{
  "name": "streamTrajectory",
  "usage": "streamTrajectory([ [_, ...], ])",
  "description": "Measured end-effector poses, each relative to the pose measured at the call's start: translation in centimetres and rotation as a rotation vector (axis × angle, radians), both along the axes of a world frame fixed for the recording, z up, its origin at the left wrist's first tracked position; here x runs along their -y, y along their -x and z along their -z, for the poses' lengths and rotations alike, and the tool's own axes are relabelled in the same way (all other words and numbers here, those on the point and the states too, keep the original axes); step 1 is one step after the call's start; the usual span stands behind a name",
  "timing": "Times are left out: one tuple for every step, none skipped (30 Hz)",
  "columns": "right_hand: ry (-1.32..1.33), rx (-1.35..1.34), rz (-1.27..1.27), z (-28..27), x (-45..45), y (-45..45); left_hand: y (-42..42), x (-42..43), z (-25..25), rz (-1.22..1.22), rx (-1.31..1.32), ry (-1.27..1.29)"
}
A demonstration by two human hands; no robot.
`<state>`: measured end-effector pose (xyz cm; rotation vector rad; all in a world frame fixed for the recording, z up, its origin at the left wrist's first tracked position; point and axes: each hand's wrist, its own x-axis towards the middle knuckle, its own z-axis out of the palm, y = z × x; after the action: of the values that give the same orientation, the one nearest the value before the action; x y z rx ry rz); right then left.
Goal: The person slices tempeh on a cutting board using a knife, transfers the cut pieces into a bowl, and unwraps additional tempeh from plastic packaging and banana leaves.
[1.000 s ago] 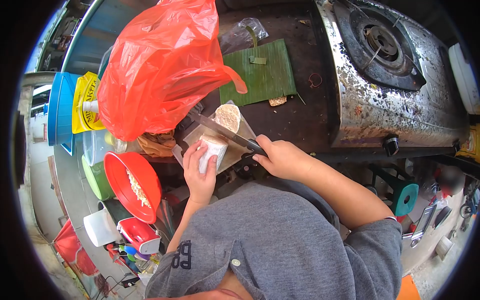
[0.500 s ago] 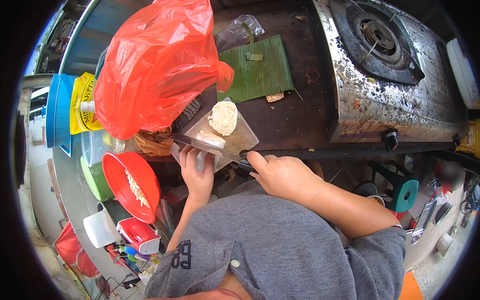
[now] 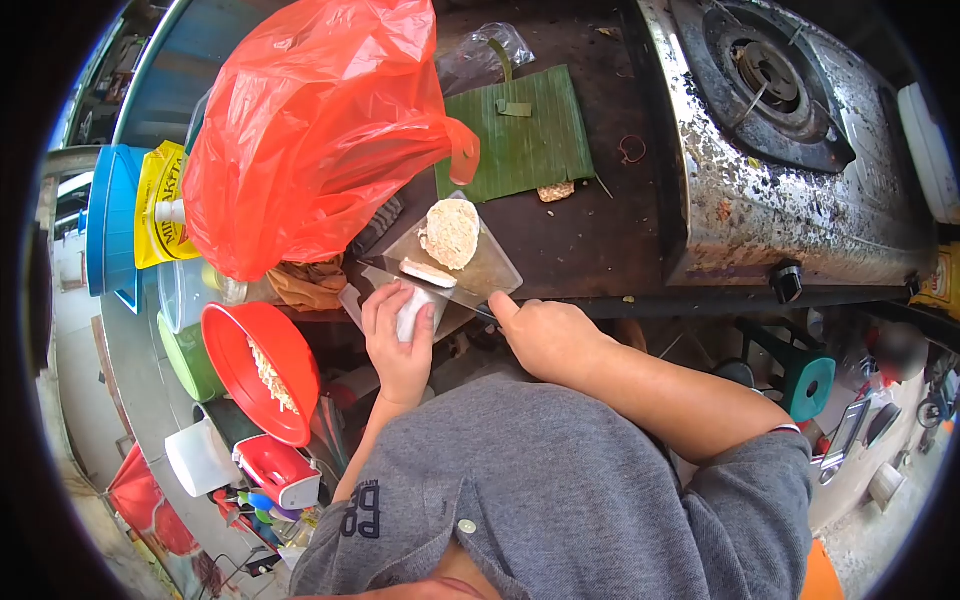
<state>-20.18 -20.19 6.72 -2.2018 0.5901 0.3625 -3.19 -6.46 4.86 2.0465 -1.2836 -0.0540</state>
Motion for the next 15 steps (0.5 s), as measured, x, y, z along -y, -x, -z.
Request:
streamTrajectory([
  [0.0, 0.001, -0.003, 0.1, 0.1, -0.1, 0.0, 0.0, -0.1, 0.004, -0.017, 0.006],
  [-0.008, 0.005, 0.01, 0.1, 0.3, -0.2, -0.1, 0.1, -0.2, 0.0, -0.014, 0.009],
  [-0.02, 0.006, 0.026, 0.2, 0.4, -0.2, 0.0, 0.0, -0.3, -0.003, -0.002, 0.002],
  [-0.02, 0.006, 0.027, 0.4, 0.9, -0.1, 0.0, 0.0, -0.4, -0.004, 0.011, -0.003],
  [-0.068, 0.071, 0.038, 0.6, 1.7, 0.0, -0.1, 0.0, -0.3, -0.001, 0.013, 0.003],
  [-0.116, 0.139, 0.049, 0.7, 2.2, 0.1, -0.2, -0.1, -0.2, -0.002, 0.014, 0.015],
  [-0.115, 0.143, 0.048, 0.8, 2.3, 0.3, -0.3, -0.3, -0.2, -0.005, 0.014, 0.023],
  [-0.137, 0.168, 0.064, 0.8, 2.4, 0.4, -0.3, -0.3, -0.2, -0.008, 0.019, 0.024],
  [-0.16, 0.192, 0.08, 0.8, 2.5, 0.5, -0.3, -0.3, -0.2, -0.012, 0.016, 0.032],
  [-0.186, 0.214, 0.099, 0.6, 2.5, 0.5, -0.2, -0.3, -0.2, -0.014, 0.011, 0.037],
  [-0.16, 0.239, 0.108, -0.2, 2.0, 0.7, -0.1, -0.3, -0.2, -0.013, 0.011, 0.036],
  [-0.16, 0.239, 0.109, -0.9, 1.6, 1.0, -0.1, -0.3, -0.2, -0.015, 0.033, 0.04],
  [-0.128, 0.263, 0.101, -1.5, 1.2, 1.2, -0.1, -0.3, -0.2, -0.018, 0.056, 0.044],
  [-0.096, 0.287, 0.093, -2.0, 0.9, 1.4, -0.1, -0.4, -0.1, -0.019, 0.054, 0.043],
  [-0.039, 0.256, 0.067, -2.6, 0.7, 1.6, -0.1, -0.4, 0.1, -0.034, 0.029, 0.041],
])
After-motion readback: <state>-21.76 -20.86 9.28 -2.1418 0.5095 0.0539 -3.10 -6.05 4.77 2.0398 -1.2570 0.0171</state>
